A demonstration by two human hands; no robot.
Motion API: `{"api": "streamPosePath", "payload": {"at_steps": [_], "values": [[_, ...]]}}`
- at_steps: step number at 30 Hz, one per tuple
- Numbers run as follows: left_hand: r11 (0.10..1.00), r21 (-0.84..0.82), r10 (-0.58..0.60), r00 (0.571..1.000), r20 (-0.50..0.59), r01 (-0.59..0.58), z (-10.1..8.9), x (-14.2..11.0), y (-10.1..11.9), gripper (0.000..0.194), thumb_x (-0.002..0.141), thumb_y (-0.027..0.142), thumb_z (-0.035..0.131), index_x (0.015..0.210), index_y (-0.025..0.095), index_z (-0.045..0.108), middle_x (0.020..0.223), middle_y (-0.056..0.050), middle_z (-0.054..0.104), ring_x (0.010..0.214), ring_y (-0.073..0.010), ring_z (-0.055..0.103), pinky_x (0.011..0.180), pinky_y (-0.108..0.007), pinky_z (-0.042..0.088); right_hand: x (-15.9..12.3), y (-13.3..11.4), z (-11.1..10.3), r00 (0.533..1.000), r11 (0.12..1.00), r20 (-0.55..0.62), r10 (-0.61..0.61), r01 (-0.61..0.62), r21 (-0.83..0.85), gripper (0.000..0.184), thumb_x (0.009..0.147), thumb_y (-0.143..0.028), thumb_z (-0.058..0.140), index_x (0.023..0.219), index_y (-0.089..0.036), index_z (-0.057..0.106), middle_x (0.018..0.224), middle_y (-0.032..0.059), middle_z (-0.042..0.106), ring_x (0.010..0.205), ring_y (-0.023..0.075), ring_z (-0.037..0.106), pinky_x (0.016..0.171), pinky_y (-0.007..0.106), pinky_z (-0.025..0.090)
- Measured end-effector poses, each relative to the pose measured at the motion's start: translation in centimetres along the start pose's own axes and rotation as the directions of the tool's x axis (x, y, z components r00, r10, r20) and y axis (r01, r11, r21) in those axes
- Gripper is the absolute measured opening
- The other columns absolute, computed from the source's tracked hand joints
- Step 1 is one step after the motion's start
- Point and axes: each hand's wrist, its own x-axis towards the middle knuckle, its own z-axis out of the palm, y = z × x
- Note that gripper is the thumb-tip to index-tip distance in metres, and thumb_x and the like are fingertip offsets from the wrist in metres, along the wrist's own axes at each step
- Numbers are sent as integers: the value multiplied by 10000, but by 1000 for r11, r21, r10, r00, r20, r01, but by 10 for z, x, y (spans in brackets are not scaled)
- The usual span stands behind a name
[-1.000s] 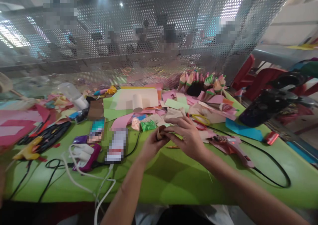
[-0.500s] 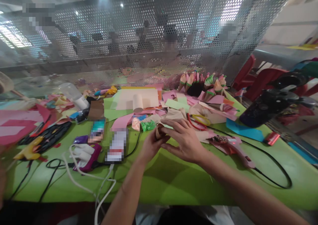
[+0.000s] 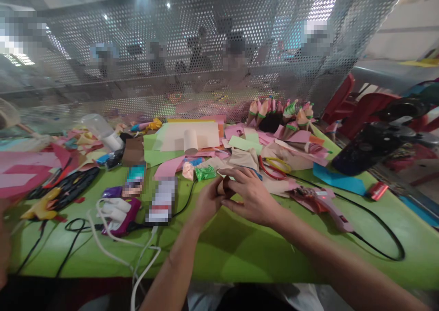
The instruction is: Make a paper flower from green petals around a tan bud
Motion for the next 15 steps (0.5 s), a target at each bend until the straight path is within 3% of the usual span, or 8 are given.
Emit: {"api": "streamPosePath", "payload": {"at_steps": [6, 10, 15], "values": [[989, -125, -94, 993, -77, 84, 10, 3, 19, 294, 597, 291, 822, 811, 191, 647, 776, 15, 643, 808, -163, 596, 792, -271, 508, -2, -1, 1, 984, 995, -169, -55, 40, -88, 213, 905, -318, 633, 1098, -230, 655, 1328, 125, 626, 1162, 303, 568, 935, 479, 444], [982, -167, -101, 992, -75, 88, 13, 3, 25, 327, 588, 315, 844, 815, 197, 640, 806, 23, 650, 849, -165, 605, 840, -285, 502, -2, -1, -1, 991, 995, -129, -24, 10, -102, 305, 886, -317, 642, 1180, -238, 631, 1355, 124, 609, 1171, 315, 559, 935, 489, 448], [985, -150, -93, 994, -49, 85, 10, 1, 22, 348, 604, 251, 837, 906, 213, 669, 855, 27, 663, 893, -162, 610, 862, -271, 497, 0, -3, 0, 996, 998, -90, 16, -22, -65, 256, 848, -314, 667, 1081, -210, 654, 1359, 127, 607, 1178, 326, 549, 935, 499, 452]]}}
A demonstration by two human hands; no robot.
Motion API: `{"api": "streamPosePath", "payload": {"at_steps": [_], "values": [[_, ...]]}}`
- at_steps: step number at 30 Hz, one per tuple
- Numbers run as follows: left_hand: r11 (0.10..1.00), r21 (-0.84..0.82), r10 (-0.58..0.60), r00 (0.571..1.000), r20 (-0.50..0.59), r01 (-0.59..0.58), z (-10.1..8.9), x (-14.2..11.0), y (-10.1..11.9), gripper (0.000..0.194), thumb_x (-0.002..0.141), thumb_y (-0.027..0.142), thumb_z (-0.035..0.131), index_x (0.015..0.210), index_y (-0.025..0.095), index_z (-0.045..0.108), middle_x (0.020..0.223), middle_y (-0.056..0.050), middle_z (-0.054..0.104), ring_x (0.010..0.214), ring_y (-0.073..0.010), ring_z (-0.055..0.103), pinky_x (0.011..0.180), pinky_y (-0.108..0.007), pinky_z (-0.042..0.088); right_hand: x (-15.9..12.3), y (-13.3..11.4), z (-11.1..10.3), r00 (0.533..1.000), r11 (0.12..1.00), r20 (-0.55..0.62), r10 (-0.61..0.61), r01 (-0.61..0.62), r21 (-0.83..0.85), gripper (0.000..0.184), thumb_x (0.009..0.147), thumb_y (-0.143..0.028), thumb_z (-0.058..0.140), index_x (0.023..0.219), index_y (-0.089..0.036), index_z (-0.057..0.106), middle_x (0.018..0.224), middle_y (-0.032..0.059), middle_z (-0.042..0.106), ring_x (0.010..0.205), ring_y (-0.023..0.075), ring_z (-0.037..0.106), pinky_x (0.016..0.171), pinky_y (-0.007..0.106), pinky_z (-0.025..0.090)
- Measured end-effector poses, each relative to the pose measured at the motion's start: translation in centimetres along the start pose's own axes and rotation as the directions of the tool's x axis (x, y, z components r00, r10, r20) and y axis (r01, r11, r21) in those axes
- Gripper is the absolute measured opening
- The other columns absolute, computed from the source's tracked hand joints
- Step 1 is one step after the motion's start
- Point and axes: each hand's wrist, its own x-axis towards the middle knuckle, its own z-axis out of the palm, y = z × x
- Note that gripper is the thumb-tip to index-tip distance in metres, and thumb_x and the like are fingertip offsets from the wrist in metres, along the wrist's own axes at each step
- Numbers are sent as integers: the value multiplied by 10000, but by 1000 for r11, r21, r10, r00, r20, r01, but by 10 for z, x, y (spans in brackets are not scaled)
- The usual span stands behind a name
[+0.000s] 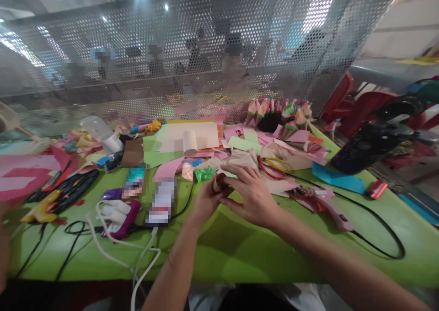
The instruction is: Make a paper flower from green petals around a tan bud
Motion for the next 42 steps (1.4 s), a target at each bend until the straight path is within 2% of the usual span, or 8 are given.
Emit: {"api": "streamPosePath", "payload": {"at_steps": [4, 8, 14, 18, 22, 31, 37, 42], "values": [[999, -6, 39, 999, 23, -38, -8, 0, -10, 436, 590, 240, 835, 996, 202, 680, 888, 1, 672, 882, -169, 608, 841, -274, 505, 0, -4, 0, 999, 1000, 37, -15, 14, 23, 125, 857, -286, 648, 937, -191, 649, 1338, 131, 621, 1147, 320, 564, 933, 505, 454], [996, -7, 92, 993, 69, -92, -11, 0, -13, 451, 584, 268, 837, 1002, 187, 690, 866, -9, 675, 801, -155, 593, 789, -277, 515, 0, -6, 0, 997, 1000, 77, -12, 10, 20, 98, 858, -282, 646, 859, -184, 642, 1304, 125, 640, 1110, 319, 579, 919, 502, 456], [997, 77, 17, 999, 44, -20, 0, -2, 10, 311, 567, 252, 822, 801, 186, 628, 706, 40, 593, 696, -122, 545, 701, -234, 492, 1, -6, -12, 999, 998, -11, -50, 50, 44, 197, 905, -260, 589, 1068, -189, 673, 1331, 126, 620, 1142, 287, 567, 928, 457, 452], [979, 202, 31, 999, 32, -37, 3, -4, 20, 242, 587, 224, 754, 655, 180, 526, 610, 66, 478, 607, -95, 454, 587, -200, 409, 1, -7, -19, 995, 994, -39, -90, 92, 53, 183, 929, -257, 561, 1033, -227, 708, 1296, 103, 642, 1096, 264, 577, 919, 437, 447], [968, 240, 59, 997, 45, -68, 2, -5, 21, 193, 593, 199, 703, 658, 186, 521, 618, 62, 473, 602, -102, 439, 578, -208, 390, 1, -8, -18, 994, 993, -7, -111, 111, 45, 204, 935, -265, 550, 1041, -224, 719, 1285, 103, 649, 1093, 264, 571, 932, 441, 438], [963, 241, 100, 992, 78, -116, -5, -5, 4, 246, 583, 183, 680, 828, 177, 653, 749, -10, 647, 758, -180, 576, 713, -281, 488, 0, -9, -10, 994, 996, 60, -91, 92, -7, 139, 908, -251, 590, 936, -198, 715, 1295, 102, 652, 1150, 289, 558, 983, 486, 421], [964, 253, 77, 997, 16, -78, -2, -4, 12, 193, 600, 201, 710, 757, 180, 599, 679, 38, 572, 653, -126, 525, 643, -237, 465, 2, -5, -13, 997, 996, 52, -57, 54, 65, 205, 905, -269, 599, 1063, -201, 711, 1312, 106, 639, 1143, 290, 564, 949, 469, 452], [937, 346, 69, 997, -33, -53, 1, -3, 18, 202, 617, 247, 726, 692, 179, 551, 632, 49, 507, 625, -110, 484, 588, -211, 425, 3, -3, -19, 999, 995, 3, -37, 36, 90, 180, 916, -248, 587, 1031, -228, 724, 1322, 84, 635, 1129, 271, 562, 928, 442, 460]]}}
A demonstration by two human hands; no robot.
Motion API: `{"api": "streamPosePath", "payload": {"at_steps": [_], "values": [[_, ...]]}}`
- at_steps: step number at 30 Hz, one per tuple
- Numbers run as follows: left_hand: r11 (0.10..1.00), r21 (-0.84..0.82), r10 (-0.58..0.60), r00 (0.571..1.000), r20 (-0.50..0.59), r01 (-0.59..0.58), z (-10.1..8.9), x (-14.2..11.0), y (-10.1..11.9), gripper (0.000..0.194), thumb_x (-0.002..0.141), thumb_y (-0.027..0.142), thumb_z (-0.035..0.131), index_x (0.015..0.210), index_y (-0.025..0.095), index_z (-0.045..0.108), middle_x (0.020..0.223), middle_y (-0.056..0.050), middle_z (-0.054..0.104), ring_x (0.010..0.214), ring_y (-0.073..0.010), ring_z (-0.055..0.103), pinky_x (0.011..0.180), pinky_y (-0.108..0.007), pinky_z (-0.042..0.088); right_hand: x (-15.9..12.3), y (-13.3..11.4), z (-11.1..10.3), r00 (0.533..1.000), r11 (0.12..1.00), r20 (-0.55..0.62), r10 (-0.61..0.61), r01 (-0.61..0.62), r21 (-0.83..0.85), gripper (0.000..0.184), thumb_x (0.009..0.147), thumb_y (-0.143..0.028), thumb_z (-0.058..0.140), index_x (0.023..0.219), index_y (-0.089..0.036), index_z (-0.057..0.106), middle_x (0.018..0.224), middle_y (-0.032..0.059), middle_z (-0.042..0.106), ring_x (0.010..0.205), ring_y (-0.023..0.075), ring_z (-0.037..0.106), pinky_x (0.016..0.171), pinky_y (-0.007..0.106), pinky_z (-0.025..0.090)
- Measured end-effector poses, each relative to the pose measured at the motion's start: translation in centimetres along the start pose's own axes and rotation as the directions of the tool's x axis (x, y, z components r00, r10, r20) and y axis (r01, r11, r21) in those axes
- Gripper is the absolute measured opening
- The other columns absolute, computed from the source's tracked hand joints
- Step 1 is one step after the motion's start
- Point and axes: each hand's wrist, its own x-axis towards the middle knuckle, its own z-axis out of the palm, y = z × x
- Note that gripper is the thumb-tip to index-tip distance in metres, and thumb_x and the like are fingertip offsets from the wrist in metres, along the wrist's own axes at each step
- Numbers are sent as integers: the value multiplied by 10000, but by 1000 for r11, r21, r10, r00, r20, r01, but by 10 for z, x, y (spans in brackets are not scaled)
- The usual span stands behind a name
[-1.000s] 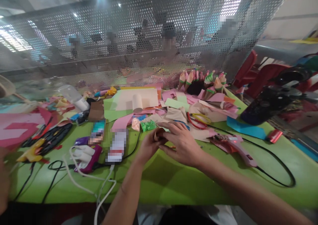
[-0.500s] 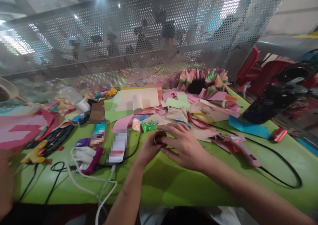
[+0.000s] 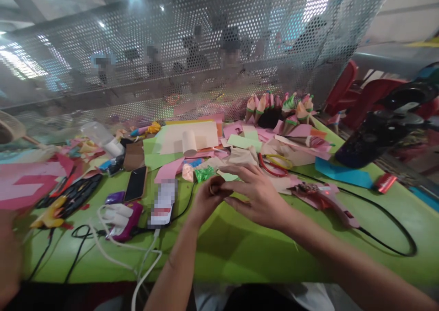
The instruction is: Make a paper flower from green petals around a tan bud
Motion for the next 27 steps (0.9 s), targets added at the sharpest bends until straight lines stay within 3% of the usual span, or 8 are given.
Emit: {"api": "streamPosePath", "payload": {"at_steps": [10, 13, 16, 19, 22, 24, 27], "values": [[996, -21, 84, 994, 71, -83, -2, 2, -22, 256, 621, 227, 729, 854, 171, 641, 737, 24, 581, 695, -132, 511, 672, -239, 452, -6, 0, 7, 997, 994, 60, -52, 57, -91, 189, 898, -222, 589, 1038, -206, 716, 1328, 109, 629, 1164, 310, 550, 931, 478, 447], [997, -29, 71, 996, 48, -70, 1, 1, -26, 327, 626, 251, 750, 933, 167, 671, 742, 19, 582, 720, -142, 516, 689, -248, 455, -7, 2, 10, 995, 993, 84, -56, 64, -101, 180, 881, -212, 592, 1015, -214, 711, 1330, 109, 629, 1148, 319, 559, 920, 491, 449], [990, -137, 34, 998, 50, -27, 6, -1, -30, 388, 627, 274, 762, 989, 167, 674, 765, 6, 593, 756, -159, 543, 733, -275, 476, -8, 4, 14, 992, 992, 107, -59, 71, -109, 157, 882, -217, 573, 965, -206, 706, 1337, 119, 624, 1148, 326, 559, 924, 508, 451], [971, -240, 19, 996, 86, 3, 9, -2, -28, 378, 606, 315, 780, 934, 168, 663, 776, -8, 598, 767, -171, 556, 720, -279, 481, -9, 5, 14, 993, 992, 105, -53, 64, -108, 151, 894, -231, 568, 943, -210, 709, 1348, 121, 617, 1157, 335, 560, 922, 518, 456], [986, -164, 53, 995, 83, -39, 10, -2, -17, 268, 622, 298, 773, 803, 176, 617, 758, 8, 577, 724, -142, 523, 684, -251, 452, -9, 3, 5, 996, 997, 61, -59, 62, -52, 188, 899, -249, 586, 1035, -237, 715, 1345, 112, 619, 1170, 336, 566, 931, 514, 459], [990, -112, 87, 996, 20, -85, 9, -3, -6, 235, 660, 301, 759, 746, 176, 581, 731, 18, 555, 698, -126, 496, 659, -240, 429, -7, 3, -2, 1000, 998, -20, -15, 16, 59, 213, 909, -263, 586, 1085, -267, 707, 1320, 94, 633, 1161, 314, 586, 955, 494, 463], [985, -105, 129, 990, -48, -134, 6, -6, 8, 321, 665, 355, 785, 652, 176, 519, 668, 39, 481, 648, -101, 437, 631, -233, 401, -2, 12, -2, 950, 931, -190, 249, -181, 316, 205, 933, -277, 543, 1066, -281, 699, 1184, 70, 685, 1136, 280, 616, 983, 450, 473]]}}
